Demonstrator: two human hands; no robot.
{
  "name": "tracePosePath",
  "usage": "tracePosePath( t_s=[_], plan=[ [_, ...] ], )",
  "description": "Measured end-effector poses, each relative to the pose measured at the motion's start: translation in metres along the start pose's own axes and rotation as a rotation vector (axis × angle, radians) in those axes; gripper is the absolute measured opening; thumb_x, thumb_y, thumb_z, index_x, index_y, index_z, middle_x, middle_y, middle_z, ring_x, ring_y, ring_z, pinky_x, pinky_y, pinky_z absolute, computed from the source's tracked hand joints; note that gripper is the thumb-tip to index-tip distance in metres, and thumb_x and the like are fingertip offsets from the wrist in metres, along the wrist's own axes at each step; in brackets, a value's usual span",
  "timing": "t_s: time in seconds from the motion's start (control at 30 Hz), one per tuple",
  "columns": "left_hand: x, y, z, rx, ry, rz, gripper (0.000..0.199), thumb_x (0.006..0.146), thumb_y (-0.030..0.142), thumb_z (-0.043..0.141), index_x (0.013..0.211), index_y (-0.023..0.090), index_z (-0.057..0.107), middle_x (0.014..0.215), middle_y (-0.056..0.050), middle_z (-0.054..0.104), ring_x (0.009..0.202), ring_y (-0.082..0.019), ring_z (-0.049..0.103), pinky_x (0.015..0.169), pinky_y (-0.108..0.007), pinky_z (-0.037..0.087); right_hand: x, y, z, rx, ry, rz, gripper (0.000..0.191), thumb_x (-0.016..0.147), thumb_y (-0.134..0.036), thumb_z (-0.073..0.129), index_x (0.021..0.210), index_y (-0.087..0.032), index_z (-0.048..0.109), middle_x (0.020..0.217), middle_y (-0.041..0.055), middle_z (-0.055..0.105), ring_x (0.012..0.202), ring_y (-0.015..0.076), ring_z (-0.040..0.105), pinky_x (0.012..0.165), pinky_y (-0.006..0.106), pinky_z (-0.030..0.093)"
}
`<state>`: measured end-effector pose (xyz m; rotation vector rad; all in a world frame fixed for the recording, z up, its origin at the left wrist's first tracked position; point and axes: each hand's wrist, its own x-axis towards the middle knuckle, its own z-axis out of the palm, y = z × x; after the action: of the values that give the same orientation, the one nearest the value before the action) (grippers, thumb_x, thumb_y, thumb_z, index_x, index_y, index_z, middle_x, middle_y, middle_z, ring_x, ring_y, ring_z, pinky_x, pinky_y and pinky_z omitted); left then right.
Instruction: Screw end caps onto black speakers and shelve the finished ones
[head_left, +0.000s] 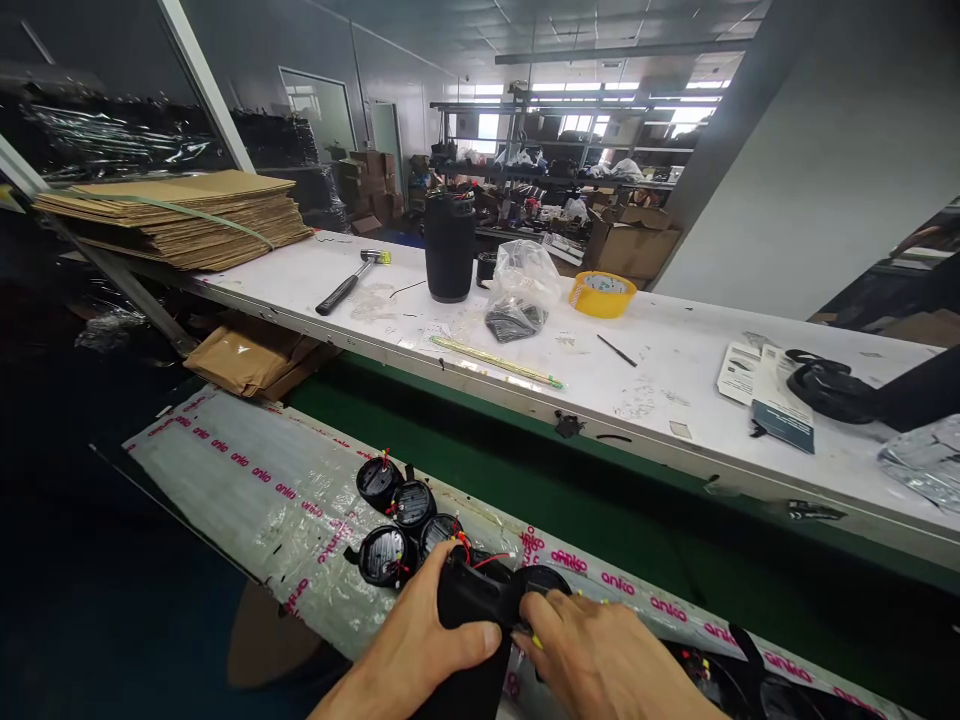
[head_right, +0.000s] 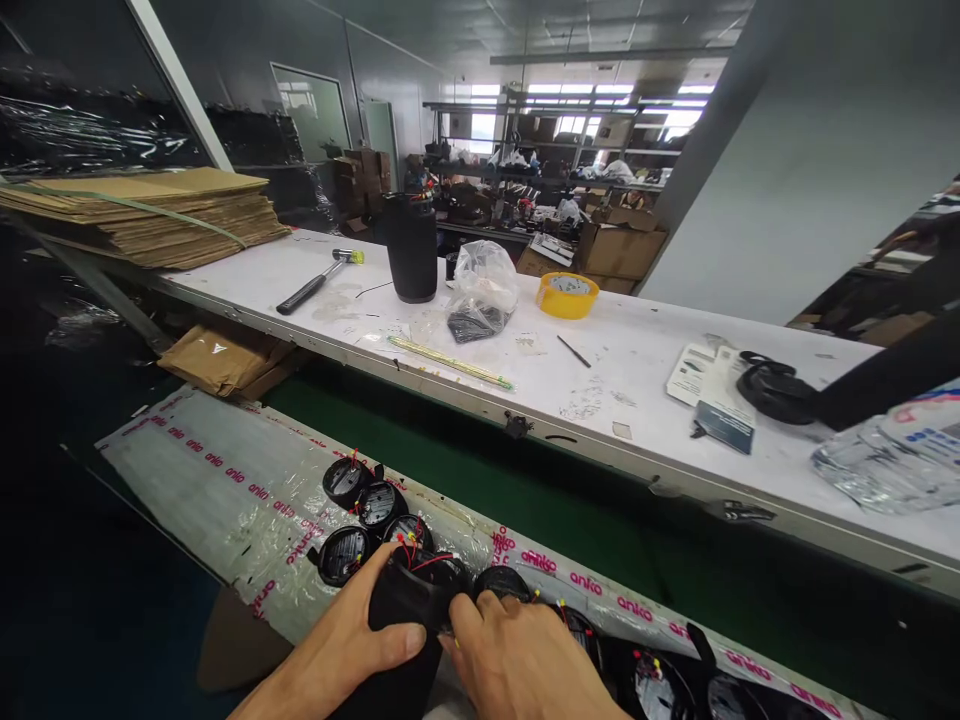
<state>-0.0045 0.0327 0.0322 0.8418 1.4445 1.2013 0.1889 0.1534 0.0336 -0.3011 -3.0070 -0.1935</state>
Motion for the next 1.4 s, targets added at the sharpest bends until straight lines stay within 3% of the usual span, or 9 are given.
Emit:
tracePosePath(
  t_s=[0.37,0.47,0.63,0.87,1.2,1.4],
  plan=[
    [-0.004,0.002,0.006,0.104,0.093,-0.049,0.081,0.071,0.038,0.086,0.144,0.018,0.056,0.132,-0.014,0.072,0.127,-0.043,0.062,0.113,-0.051,0.047,0.007,-0.008,-0.022,-0.043,-0.203,-0.036,0.029,0.093,-0.026,0.067,0.081,-0.027,0.041,0.068,-0.0010,0.065,0.045,0.0211,0.064,0.039,0.042,0.005],
    [-0.002,-0.004,0.003,0.084,0.091,-0.037,0.080,0.072,0.042,0.086,0.142,0.019,0.055,0.134,-0.015,0.071,0.130,-0.043,0.061,0.113,-0.051,0.047,0.006,-0.008,-0.017,0.023,-0.190,-0.002,0.025,0.093,-0.023,0.069,0.083,-0.026,0.046,0.068,-0.0014,0.067,0.047,0.0214,0.065,0.040,0.040,0.011],
    [0.004,-0.013,-0.004,-0.081,-0.030,-0.023,0.077,0.076,0.056,0.083,0.138,0.019,0.056,0.129,-0.012,0.074,0.123,-0.039,0.066,0.108,-0.048,0.051,0.001,-0.003,-0.008,0.397,-0.031,0.180,0.011,0.101,-0.018,0.060,0.101,-0.025,0.051,0.072,-0.0071,0.070,0.057,0.0181,0.070,0.050,0.031,0.034],
    [0.001,-0.008,-0.003,-0.025,0.047,-0.030,0.088,0.072,0.046,0.088,0.147,0.017,0.054,0.140,-0.016,0.069,0.134,-0.045,0.058,0.116,-0.053,0.045,0.010,-0.008,-0.013,0.201,-0.073,0.124,0.025,0.090,-0.014,0.070,0.087,-0.025,0.048,0.068,-0.0053,0.068,0.049,0.0207,0.067,0.046,0.036,0.019],
    [0.002,-0.002,-0.002,0.092,0.032,-0.038,0.075,0.074,0.034,0.082,0.143,0.016,0.057,0.138,-0.016,0.069,0.133,-0.043,0.059,0.115,-0.053,0.045,0.006,-0.007,-0.005,0.152,-0.045,0.042,0.024,0.088,-0.010,0.061,0.088,-0.026,0.044,0.069,-0.0061,0.063,0.049,0.0159,0.060,0.046,0.038,0.017],
    [0.000,-0.002,-0.001,0.178,0.068,-0.090,0.087,0.071,0.034,0.083,0.149,0.018,0.048,0.146,-0.017,0.064,0.140,-0.044,0.052,0.120,-0.056,0.037,0.005,-0.011,-0.010,0.074,-0.033,0.016,0.034,0.078,-0.008,0.066,0.083,-0.028,0.039,0.066,-0.0067,0.058,0.044,0.0170,0.055,0.043,0.038,0.008]
  ],
)
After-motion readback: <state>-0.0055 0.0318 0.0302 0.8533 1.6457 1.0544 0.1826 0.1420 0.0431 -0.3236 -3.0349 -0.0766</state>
